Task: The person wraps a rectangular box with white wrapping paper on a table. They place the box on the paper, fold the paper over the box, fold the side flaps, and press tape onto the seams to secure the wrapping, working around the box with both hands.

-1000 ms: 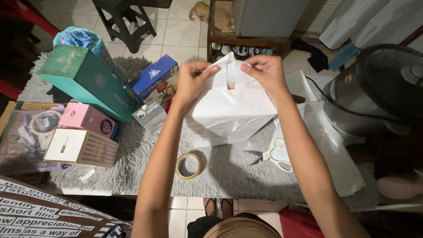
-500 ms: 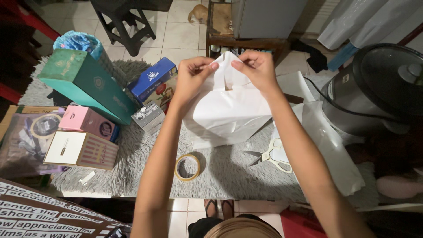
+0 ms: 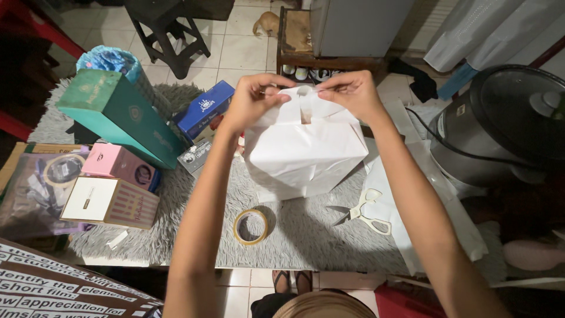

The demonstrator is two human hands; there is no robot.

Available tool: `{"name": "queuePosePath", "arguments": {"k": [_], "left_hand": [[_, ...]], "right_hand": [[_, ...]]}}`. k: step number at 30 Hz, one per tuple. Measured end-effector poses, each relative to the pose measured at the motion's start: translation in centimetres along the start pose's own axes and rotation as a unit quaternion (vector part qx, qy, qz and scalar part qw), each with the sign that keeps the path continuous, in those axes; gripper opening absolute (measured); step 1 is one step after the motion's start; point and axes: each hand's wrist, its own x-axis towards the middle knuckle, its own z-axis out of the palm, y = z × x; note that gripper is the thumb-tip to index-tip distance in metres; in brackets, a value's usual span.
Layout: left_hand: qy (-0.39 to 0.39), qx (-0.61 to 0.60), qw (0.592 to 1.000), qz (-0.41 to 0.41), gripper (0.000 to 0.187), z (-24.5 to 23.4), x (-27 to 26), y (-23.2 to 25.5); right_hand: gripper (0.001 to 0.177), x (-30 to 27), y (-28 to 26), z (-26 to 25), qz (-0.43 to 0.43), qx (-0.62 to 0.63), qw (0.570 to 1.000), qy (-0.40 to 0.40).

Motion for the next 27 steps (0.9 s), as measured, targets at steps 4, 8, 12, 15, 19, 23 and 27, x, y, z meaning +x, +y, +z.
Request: {"name": "queuePosePath", "arguments": {"k": [4, 8, 12, 15, 19, 23, 27], "left_hand": [[-0.027, -0.021, 0.999, 0.040, 0.019, -0.5, 0.1, -0.4], [-0.033, 0.001, 0.999, 0.040, 0.019, -0.7, 0.3, -1.0], [-0.025, -0.002, 1.000, 0.015, 0.021, -0.8, 0.3, -1.0], [-0.021, 0.005, 1.000, -0.003, 0.021, -0.7, 0.2, -0.7], [-0.033, 0.000, 0.999, 0.008, 0.023, -0.8, 0.3, -0.5], [-0.041, 0.001, 0.999, 0.020, 0.025, -0.9, 0.4, -0.4], [-0.030, 0.038, 0.997, 0.052, 0.023, -0.6, 0.4, 0.1]], "right_hand": [[0.017, 0.4, 0.5, 0.0, -0.016, 0.029, 0.999, -0.013], [0.018, 0.3, 1.4, -0.2, -0.037, 0.016, 0.999, -0.019], [0.017, 0.3, 1.3, -0.3, -0.087, 0.039, 0.995, -0.023], [0.018, -0.1, 0.3, -0.4, -0.049, 0.035, 0.998, -0.025], [0.021, -0.3, -0.7, -0.1, -0.010, 0.098, 0.995, -0.025], [0.014, -0.1, -0.5, 0.1, -0.035, 0.038, 0.998, -0.039], [0.013, -0.1, 0.0, 0.1, -0.060, 0.048, 0.996, -0.050]]}}
